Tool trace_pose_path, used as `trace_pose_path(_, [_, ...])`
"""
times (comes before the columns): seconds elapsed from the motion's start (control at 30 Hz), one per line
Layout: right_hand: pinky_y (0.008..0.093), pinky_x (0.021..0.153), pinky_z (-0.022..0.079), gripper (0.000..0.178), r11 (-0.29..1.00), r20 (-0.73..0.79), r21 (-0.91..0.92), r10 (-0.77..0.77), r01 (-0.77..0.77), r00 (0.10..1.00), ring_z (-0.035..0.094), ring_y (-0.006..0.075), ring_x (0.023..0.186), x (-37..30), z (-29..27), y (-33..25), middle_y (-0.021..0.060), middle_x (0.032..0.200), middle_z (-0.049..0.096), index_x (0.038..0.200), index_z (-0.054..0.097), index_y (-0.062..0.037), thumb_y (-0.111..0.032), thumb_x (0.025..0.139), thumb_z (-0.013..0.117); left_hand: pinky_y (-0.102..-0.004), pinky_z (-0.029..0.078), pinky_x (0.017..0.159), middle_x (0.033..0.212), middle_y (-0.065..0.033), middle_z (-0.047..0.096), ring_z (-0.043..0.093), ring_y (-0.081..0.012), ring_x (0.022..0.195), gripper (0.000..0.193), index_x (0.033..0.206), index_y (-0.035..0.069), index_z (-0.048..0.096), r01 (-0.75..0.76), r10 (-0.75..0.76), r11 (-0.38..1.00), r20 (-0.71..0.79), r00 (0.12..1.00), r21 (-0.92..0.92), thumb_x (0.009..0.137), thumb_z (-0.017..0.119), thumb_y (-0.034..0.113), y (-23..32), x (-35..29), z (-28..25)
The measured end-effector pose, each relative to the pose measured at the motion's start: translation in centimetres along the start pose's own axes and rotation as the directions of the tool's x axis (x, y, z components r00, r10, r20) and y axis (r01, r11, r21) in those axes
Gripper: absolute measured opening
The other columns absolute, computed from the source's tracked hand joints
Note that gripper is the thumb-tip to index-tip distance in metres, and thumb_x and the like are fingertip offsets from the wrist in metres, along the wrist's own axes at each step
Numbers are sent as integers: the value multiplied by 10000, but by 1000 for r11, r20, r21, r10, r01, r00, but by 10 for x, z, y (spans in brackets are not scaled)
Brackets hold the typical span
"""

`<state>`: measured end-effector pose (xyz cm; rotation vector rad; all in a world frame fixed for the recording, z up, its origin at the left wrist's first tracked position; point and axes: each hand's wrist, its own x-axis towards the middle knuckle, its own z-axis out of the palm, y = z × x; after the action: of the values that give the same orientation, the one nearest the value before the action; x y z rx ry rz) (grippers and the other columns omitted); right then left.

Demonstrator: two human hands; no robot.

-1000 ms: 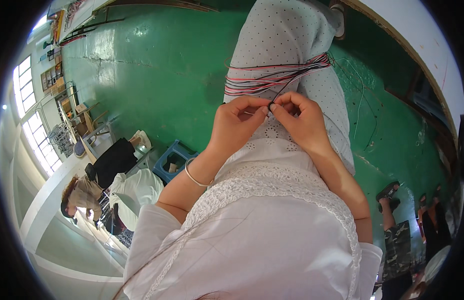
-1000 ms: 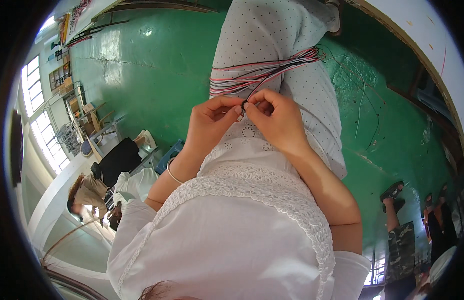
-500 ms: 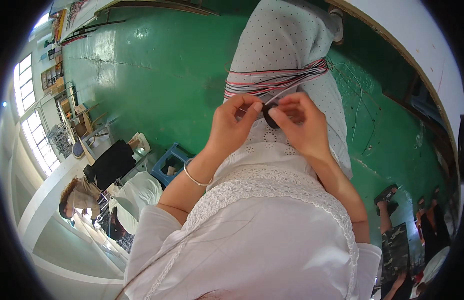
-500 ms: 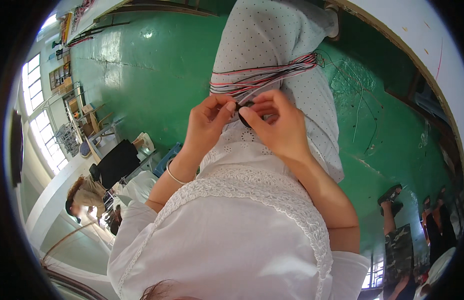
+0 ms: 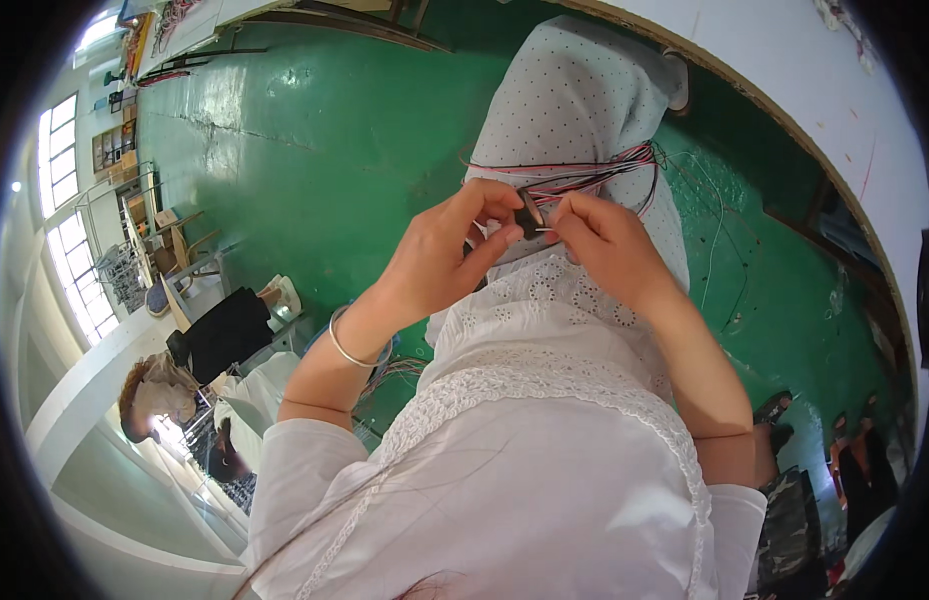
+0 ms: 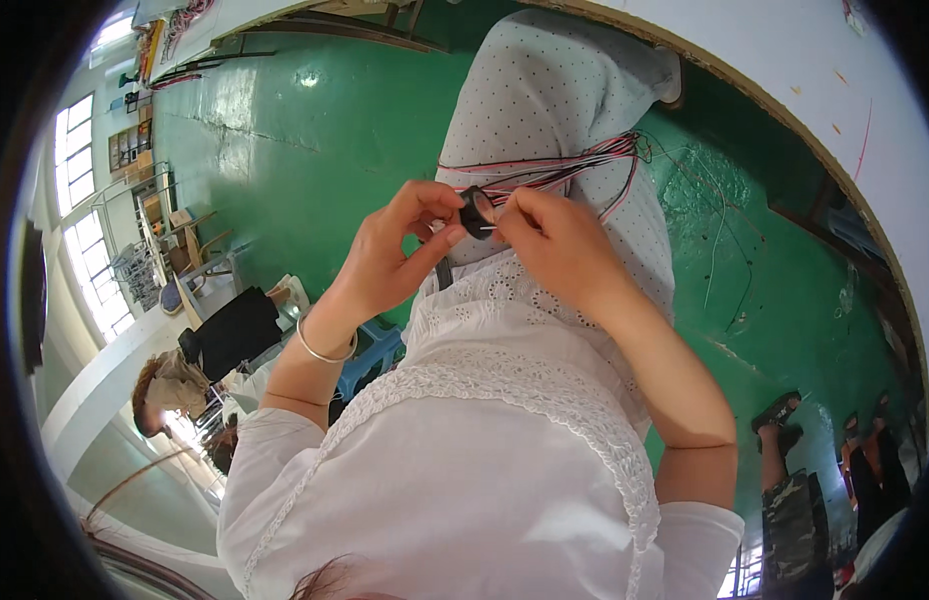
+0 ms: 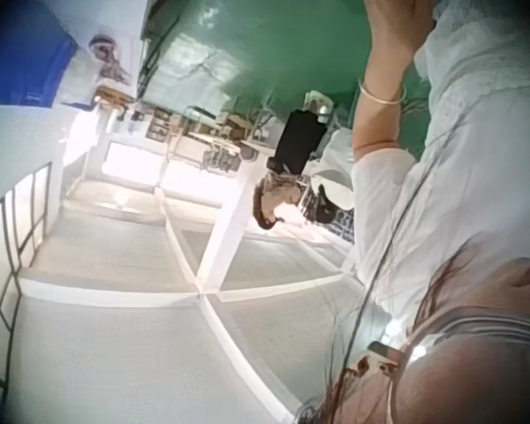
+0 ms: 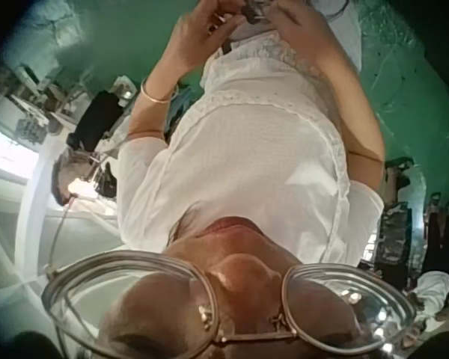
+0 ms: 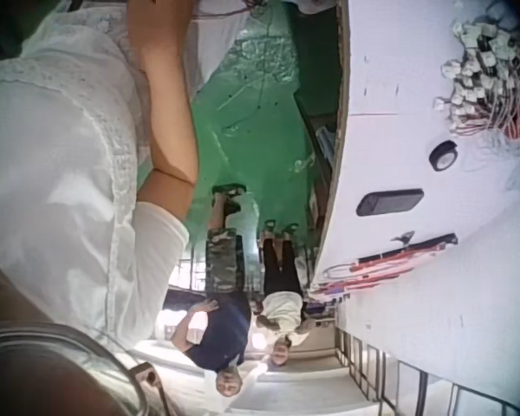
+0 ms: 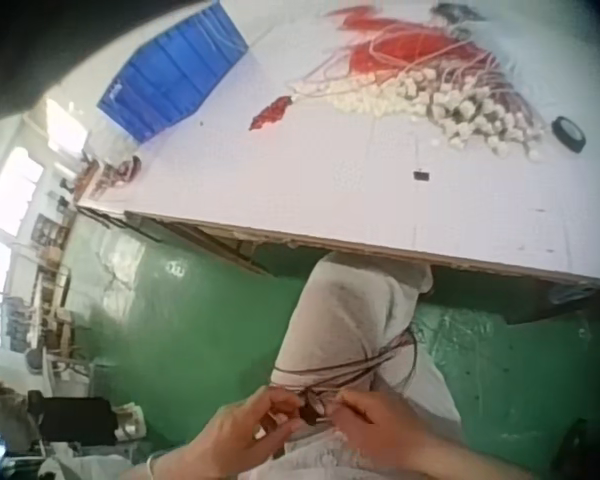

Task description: Assembling and taping wiring harnesses at a workstation in a factory setting.

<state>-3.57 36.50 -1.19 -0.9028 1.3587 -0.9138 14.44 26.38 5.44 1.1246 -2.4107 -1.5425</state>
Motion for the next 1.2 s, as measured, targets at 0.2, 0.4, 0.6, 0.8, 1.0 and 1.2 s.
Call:
trace_pose_path(0.2, [222,575,337,259,970,-9,7,242,-242,970,454,35,668,9,5,0,-46,766,607,884,658,-34,-285,944,651,-258,527,681,949,-73,673,644,-151,780,296,1131,11,563,-167,166,973,19,986,158,860,680,-10,3,2,1])
trace_pose_path(0.4, [208,727,449,242,847,84,479,216,-230,973,578,55,832,9,6,-2,2,968,695,1092,708,-29,-196,919,673,-298,544,651,906,-99,671,666,-201,761,290,1104,23,554,-206,226,923,-24,974,326,851,695,36,4,0,7])
trace_pose_path(0.6, [236,795,465,240,835,-61,550,50,-8,997,593,79,891,2,14,10,9,983,694,1100,713,-26,-125,882,696,-265,556,670,885,-66,658,645,-118,769,225,1082,0,577,452,-370,737,260,892,-502,909,666,114,-12,11,-5])
trace_pose_path(0.8, [261,689,454,165,937,256,158,-343,310,904,531,63,759,-15,-24,17,-28,822,630,1020,734,-46,-71,861,700,-245,556,690,882,-33,652,632,-104,745,216,1004,-22,635,607,-263,692,647,716,-391,947,625,186,-20,15,-13])
trace_pose_path(1.0, [222,571,367,144,894,-143,430,-71,127,987,482,45,686,-15,-7,-5,-50,702,527,829,633,-27,-122,937,631,-302,502,602,862,-73,635,625,-150,694,113,994,19,620,158,-112,983,379,919,-93,938,597,115,5,18,-15])
trace_pose_path(1.2, [211,531,355,257,996,-156,88,12,2,988,442,22,586,-18,-15,-16,-53,673,527,782,605,-10,-201,951,637,-334,457,551,798,-87,574,575,-250,638,102,932,51,600,-292,242,912,198,950,288,863,670,77,20,10,-1])
